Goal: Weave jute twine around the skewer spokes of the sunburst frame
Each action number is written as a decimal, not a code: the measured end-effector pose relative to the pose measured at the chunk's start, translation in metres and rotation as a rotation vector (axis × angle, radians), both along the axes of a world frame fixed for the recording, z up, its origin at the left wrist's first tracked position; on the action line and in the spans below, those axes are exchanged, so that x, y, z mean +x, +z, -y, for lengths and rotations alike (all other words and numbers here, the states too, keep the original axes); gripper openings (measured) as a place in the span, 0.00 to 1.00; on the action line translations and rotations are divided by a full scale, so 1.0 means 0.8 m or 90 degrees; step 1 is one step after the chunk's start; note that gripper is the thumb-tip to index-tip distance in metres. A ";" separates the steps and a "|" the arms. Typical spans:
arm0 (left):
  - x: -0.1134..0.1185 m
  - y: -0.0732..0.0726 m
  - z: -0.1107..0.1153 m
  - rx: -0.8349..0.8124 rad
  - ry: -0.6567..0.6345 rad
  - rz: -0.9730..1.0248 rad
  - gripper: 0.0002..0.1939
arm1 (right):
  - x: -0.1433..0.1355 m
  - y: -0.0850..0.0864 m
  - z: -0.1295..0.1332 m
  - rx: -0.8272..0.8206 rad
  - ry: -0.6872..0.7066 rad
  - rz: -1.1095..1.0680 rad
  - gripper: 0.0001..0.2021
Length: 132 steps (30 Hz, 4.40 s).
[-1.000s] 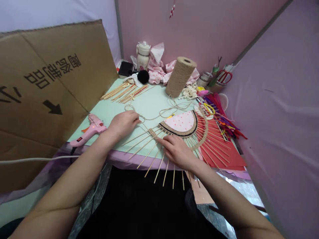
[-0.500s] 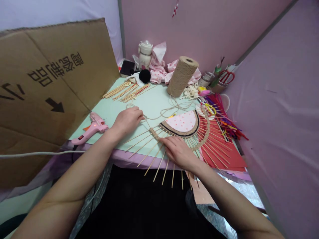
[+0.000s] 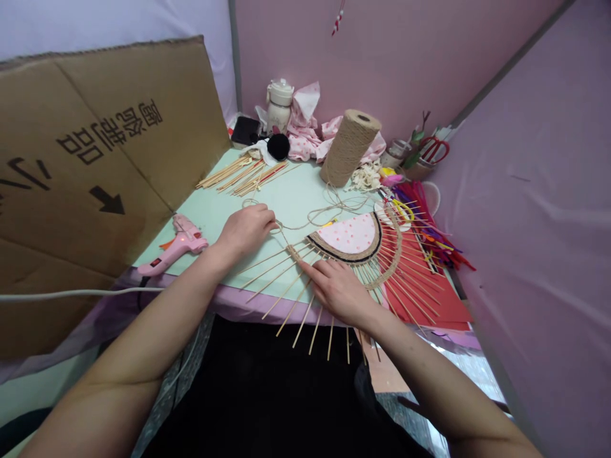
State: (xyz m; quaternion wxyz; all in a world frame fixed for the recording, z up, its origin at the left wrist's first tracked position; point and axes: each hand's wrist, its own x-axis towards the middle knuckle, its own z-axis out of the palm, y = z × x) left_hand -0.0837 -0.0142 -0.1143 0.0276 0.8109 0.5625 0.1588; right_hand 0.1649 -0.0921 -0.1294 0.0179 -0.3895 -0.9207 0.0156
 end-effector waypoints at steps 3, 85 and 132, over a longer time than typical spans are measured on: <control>0.000 -0.002 0.000 -0.005 0.006 -0.006 0.12 | -0.001 -0.002 0.000 0.010 -0.004 0.013 0.25; 0.001 0.016 0.028 0.037 -0.157 0.075 0.25 | -0.016 0.004 0.001 0.018 -0.046 0.103 0.24; 0.008 -0.047 -0.001 -0.100 -0.181 0.159 0.11 | 0.054 0.045 -0.027 -0.102 -0.034 -0.205 0.09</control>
